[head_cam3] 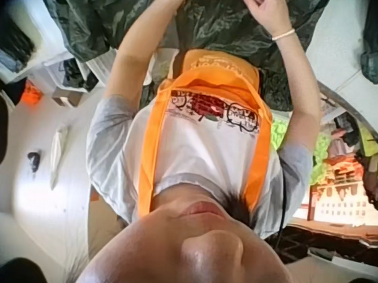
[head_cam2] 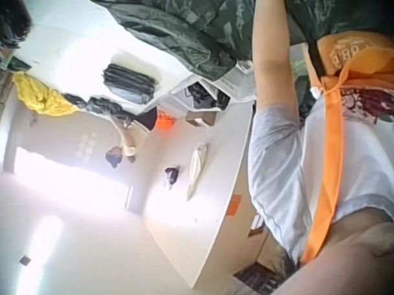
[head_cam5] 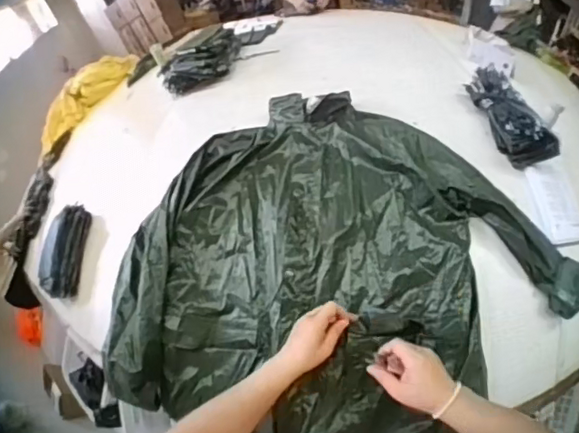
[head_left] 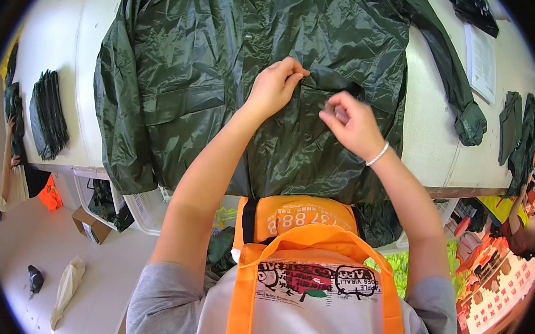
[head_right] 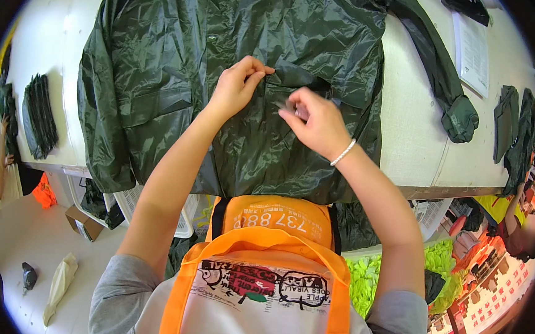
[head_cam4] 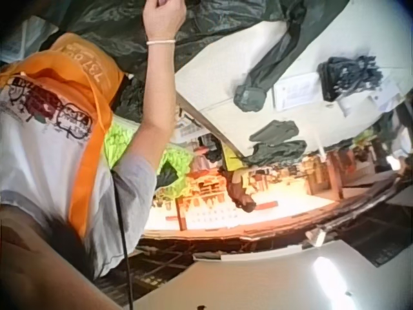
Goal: The person folds a green jacket on a table, aligning the sleeves and body, then folds it into a compact rectangle. The person uses a small cutting tool to trim a tag or thread from the folded jacket before placing it aside.
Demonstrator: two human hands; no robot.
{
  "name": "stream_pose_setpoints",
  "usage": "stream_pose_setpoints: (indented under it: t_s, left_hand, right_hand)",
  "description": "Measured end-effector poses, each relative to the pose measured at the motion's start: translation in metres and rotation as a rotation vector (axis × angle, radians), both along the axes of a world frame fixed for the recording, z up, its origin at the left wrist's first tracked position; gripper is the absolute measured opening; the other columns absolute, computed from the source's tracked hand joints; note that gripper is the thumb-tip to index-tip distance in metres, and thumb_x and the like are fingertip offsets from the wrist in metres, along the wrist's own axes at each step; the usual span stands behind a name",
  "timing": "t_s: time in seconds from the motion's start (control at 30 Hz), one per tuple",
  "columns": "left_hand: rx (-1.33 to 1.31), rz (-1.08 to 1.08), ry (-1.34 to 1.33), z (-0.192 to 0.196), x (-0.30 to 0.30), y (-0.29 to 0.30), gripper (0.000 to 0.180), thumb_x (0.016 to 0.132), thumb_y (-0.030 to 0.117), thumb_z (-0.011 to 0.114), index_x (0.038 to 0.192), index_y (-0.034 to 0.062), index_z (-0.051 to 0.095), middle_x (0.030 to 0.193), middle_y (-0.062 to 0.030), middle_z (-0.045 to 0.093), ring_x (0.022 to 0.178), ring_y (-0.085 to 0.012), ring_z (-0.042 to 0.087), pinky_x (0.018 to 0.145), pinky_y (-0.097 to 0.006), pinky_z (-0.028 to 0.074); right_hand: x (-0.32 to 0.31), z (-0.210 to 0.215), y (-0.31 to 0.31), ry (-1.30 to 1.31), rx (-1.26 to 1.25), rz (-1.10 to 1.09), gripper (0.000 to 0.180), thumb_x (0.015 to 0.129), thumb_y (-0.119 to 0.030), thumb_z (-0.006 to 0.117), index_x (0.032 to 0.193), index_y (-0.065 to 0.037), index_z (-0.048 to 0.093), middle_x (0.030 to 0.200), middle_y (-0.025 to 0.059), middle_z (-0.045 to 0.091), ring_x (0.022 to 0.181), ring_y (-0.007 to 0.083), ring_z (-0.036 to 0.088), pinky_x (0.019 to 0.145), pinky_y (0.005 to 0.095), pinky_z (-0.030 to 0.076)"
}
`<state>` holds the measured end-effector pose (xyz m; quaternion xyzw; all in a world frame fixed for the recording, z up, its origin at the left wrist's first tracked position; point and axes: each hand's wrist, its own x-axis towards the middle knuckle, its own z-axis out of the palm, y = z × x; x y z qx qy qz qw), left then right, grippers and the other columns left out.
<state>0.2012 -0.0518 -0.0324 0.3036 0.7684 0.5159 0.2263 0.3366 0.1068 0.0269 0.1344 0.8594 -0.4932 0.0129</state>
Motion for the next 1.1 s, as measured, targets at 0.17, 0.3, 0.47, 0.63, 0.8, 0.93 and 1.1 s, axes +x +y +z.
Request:
stream_pose_setpoints:
  t_s: [0.17,0.3,0.47,0.63,0.8,0.93,1.1]
  left_hand:
    - [0.069,0.108,-0.097,0.006,0.003,0.000,0.003,0.088,0.001,0.054,0.091,-0.0002,0.053,0.089,-0.0082,0.069,0.081,-0.0119,0.063,0.073,-0.026,0.047]
    - [-0.122,0.049,-0.190,0.036,0.021,0.005,0.007,0.086,0.003,0.057,0.091,0.0004,0.055,0.090,-0.0081,0.069,0.076,-0.0127,0.062,0.066,-0.026,0.048]
    - [-0.147,-0.005,0.225,0.021,0.037,0.016,0.020,0.071,0.010,0.070,0.089,0.0064,0.061,0.076,-0.0079,0.057,0.079,-0.0267,0.059,0.069,-0.037,0.049]
    - [-0.416,-0.049,0.189,0.021,0.033,0.030,0.015,0.071,0.013,0.072,0.083,0.0073,0.066,0.085,-0.0084,0.059,0.086,-0.0290,0.059,0.074,-0.040,0.049]
    - [-0.419,-0.052,0.131,0.014,0.021,0.034,0.012,0.073,0.014,0.070,0.080,0.0049,0.066,0.080,-0.0101,0.059,0.075,-0.0269,0.060,0.064,-0.039,0.046]
    - [-0.317,-0.064,0.294,0.015,0.018,0.032,0.011,0.076,0.010,0.067,0.084,0.0027,0.063,0.078,-0.0109,0.061,0.069,-0.0247,0.060,0.062,-0.036,0.046]
    - [-0.201,-0.008,-0.108,0.025,0.006,0.030,0.010,0.080,0.007,0.066,0.087,-0.0001,0.063,0.073,-0.0081,0.064,0.064,-0.0142,0.060,0.061,-0.028,0.047]
  right_hand:
    - [-0.008,-0.044,0.017,-0.097,-0.085,-0.201,0.020,0.085,-0.008,0.065,0.102,0.002,0.064,0.080,-0.0008,0.064,0.068,0.0028,0.049,0.064,0.0197,0.043]
    - [-0.023,-0.063,0.042,-0.173,-0.215,-0.134,0.021,0.083,-0.015,0.067,0.095,0.001,0.066,0.068,0.0019,0.060,0.061,0.0065,0.047,0.060,0.0237,0.041]
    - [-0.026,-0.067,0.050,-0.210,-0.270,-0.111,0.026,0.085,-0.021,0.065,0.092,0.004,0.065,0.067,-0.0007,0.057,0.061,0.0059,0.045,0.059,0.0239,0.040]
    - [-0.027,-0.067,0.051,-0.241,-0.267,-0.129,0.027,0.086,-0.023,0.065,0.093,0.003,0.065,0.070,0.0002,0.060,0.063,0.0061,0.047,0.060,0.0240,0.041]
    - [-0.027,-0.055,0.050,-0.252,-0.260,-0.105,0.028,0.086,-0.024,0.065,0.093,0.003,0.065,0.074,0.0019,0.064,0.065,0.0063,0.050,0.062,0.0237,0.042]
    - [-0.021,-0.059,0.050,-0.226,-0.300,-0.125,0.024,0.084,-0.020,0.067,0.093,0.002,0.066,0.074,0.0029,0.063,0.065,0.0064,0.050,0.061,0.0237,0.042]
    - [-0.019,-0.062,0.040,-0.205,-0.317,-0.078,0.019,0.081,-0.004,0.068,0.097,0.004,0.064,0.086,0.0019,0.067,0.074,0.0051,0.054,0.070,0.0203,0.045]
